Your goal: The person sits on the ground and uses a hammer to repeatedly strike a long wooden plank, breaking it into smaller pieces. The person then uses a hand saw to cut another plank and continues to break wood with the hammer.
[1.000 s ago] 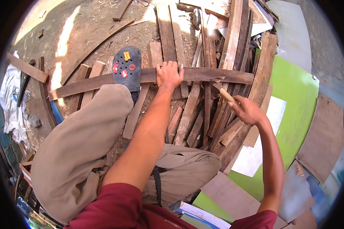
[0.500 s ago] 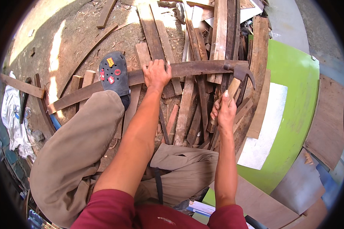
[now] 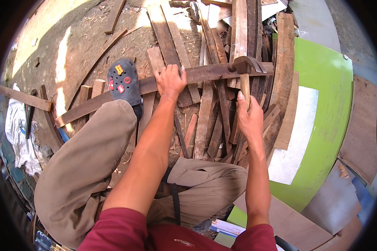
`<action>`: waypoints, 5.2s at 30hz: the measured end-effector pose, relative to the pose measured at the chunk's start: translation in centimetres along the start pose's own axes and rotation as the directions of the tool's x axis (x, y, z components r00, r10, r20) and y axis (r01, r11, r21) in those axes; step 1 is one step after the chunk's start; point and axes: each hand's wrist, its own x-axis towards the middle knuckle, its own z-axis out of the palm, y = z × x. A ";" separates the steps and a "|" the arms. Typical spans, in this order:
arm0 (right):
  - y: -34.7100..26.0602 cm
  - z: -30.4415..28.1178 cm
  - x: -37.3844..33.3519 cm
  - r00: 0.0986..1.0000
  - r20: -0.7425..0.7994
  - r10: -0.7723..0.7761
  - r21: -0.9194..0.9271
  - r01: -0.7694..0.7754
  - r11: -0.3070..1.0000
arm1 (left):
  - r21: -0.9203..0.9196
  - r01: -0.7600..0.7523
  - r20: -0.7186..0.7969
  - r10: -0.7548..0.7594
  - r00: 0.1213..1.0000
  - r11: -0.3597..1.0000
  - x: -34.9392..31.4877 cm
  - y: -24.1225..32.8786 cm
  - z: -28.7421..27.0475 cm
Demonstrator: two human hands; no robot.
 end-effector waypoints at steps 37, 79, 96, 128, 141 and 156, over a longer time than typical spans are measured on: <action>-2.4 0.2 0.5 0.974 0.225 0.002 -0.252 0.057 0.966 | 0.016 -0.008 0.025 0.008 1.000 1.000 0.1 0.3 0.0; -1.5 4.5 -6.0 0.981 0.145 -0.132 -0.129 0.151 0.980 | 0.023 0.001 0.053 -0.002 0.999 1.000 0.1 0.3 -0.1; 5.0 3.1 -3.8 0.993 0.028 0.117 -0.355 -0.100 0.930 | 0.040 -0.045 0.002 0.045 0.999 0.998 0.2 0.5 -0.3; -0.7 3.8 -5.2 0.939 0.343 0.020 0.768 -0.269 -0.581 | 0.036 -0.021 0.026 0.020 0.999 0.999 -0.2 0.2 0.1; 1.4 12.6 -6.5 0.581 0.805 0.123 0.273 -0.178 -0.946 | 0.034 -0.058 -0.018 0.059 0.998 0.998 0.2 0.3 0.3; 1.7 16.7 -8.0 0.499 0.747 0.439 0.481 0.051 -0.875 | 0.027 -0.040 -0.006 0.040 0.999 0.999 0.3 0.4 0.3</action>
